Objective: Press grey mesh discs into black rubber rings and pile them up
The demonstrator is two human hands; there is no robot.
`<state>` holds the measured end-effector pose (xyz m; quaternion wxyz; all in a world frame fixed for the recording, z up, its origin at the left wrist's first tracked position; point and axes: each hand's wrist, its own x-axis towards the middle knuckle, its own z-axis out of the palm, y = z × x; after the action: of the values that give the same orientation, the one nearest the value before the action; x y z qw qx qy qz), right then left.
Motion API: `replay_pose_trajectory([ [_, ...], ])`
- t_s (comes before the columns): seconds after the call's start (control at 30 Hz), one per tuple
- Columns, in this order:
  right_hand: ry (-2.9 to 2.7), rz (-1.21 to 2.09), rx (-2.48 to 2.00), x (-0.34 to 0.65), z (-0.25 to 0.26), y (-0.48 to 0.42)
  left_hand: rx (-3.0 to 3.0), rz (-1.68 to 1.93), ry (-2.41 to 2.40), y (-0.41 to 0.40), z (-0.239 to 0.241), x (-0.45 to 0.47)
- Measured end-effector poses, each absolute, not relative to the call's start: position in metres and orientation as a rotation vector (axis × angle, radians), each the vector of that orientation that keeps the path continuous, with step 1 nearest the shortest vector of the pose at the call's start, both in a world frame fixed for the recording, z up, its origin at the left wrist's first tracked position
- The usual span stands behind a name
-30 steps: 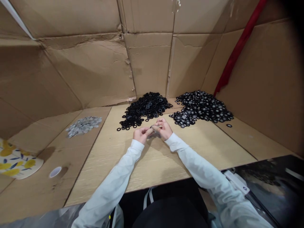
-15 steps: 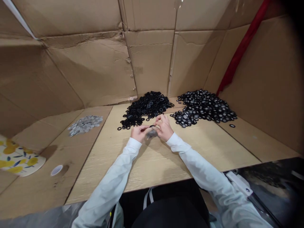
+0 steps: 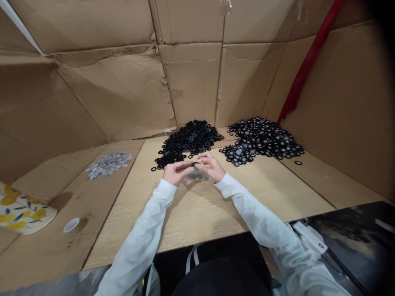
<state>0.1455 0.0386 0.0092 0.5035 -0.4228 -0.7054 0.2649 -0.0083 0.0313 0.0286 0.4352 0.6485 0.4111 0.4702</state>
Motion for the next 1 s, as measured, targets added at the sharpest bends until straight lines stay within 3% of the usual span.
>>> replay_pose_trajectory([
  [0.27, -1.271, 1.243, -0.911, 0.146, 0.015, 0.037, 1.334, 1.268, 0.88, 0.033, 0.025, -0.006],
  [0.43, -1.395, 1.045, -0.903, 0.147, 0.014, 0.037, 1.347, 1.271, 0.844, 0.034, 0.024, -0.007],
  [0.6, -1.65, 0.527, -1.011, 0.144, 0.013, 0.03, 1.449, 1.183, 0.943, 0.034, 0.024, -0.006],
  [0.67, -1.677, 0.476, -1.001, 0.143, 0.012, 0.03, 1.425, 1.178, 0.957, 0.034, 0.022, -0.005],
  [0.83, -1.487, 0.992, -0.866, 0.141, 0.005, 0.036, 1.1, 1.245, 0.873, 0.033, 0.015, 0.001],
  [1.0, -1.269, 1.286, -0.708, 0.139, 0.003, 0.035, 0.819, 1.3, 0.845, 0.031, 0.014, 0.005],
])
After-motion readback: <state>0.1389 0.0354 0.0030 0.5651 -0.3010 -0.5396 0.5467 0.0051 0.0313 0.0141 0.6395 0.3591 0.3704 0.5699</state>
